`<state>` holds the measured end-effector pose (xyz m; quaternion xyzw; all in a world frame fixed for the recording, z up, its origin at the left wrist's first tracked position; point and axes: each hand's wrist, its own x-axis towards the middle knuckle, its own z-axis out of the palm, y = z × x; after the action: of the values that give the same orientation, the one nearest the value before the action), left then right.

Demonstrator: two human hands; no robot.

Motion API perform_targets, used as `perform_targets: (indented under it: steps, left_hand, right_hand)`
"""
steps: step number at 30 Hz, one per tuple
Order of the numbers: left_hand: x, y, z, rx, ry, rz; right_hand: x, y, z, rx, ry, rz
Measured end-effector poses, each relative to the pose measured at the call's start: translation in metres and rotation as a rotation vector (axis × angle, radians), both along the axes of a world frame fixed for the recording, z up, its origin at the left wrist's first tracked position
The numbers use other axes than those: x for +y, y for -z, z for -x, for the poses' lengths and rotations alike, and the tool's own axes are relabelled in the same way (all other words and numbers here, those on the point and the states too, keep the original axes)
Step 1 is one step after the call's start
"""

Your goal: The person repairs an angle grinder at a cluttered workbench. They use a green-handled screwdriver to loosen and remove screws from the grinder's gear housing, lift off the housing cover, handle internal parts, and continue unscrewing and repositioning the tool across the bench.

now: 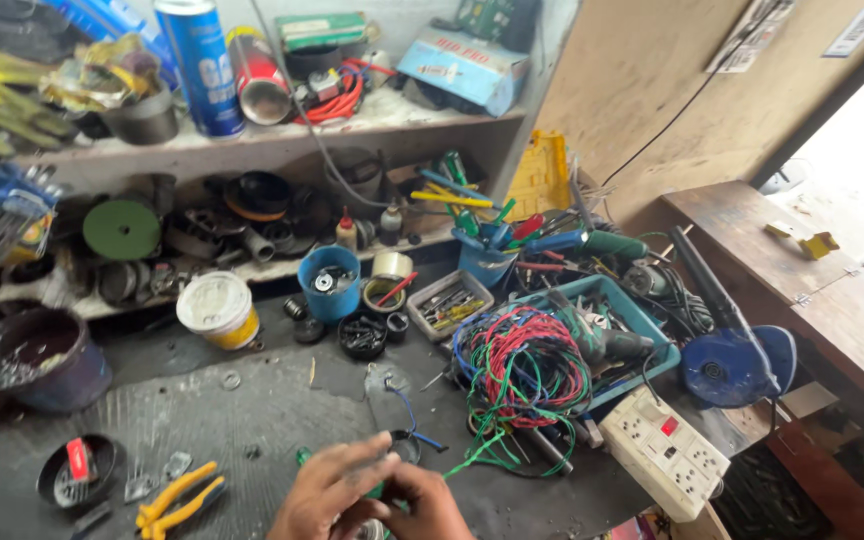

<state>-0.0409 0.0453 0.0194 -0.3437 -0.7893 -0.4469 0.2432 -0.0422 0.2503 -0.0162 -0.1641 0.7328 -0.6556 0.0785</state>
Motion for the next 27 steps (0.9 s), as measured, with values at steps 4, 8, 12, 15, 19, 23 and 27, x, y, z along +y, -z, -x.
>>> perform_targets:
  steps: [4,8,12,15,19,23,27]
  left_hand:
    - [0.016,-0.007,-0.011,-0.297,-0.020,-0.158]
    - [0.009,-0.035,-0.021,-0.142,-0.030,-0.088]
    - [0.012,-0.066,-0.029,-0.119,-0.124,-0.008]
    - [0.018,-0.076,-0.031,-0.403,-0.078,-0.162]
    - [0.010,-0.082,-0.028,-0.067,-0.122,-0.057]
    - [0.006,-0.086,-0.033,-0.172,-0.043,-0.146]
    - [0.005,-0.083,-0.032,-0.139,-0.054,-0.162]
  right_hand:
    - [-0.005,-0.015,-0.004,0.132,0.093,-0.189]
    - [-0.004,-0.042,-0.005,0.078,-0.070,0.033]
    - [-0.006,-0.055,-0.003,-0.074,-0.056,0.108]
    - [-0.007,-0.056,-0.003,0.147,0.075,-0.143]
    - [-0.008,-0.060,-0.002,-0.015,-0.062,0.019]
    - [-0.012,-0.066,-0.003,0.115,0.008,-0.028]
    - [-0.010,-0.072,-0.004,0.156,-0.079,-0.024]
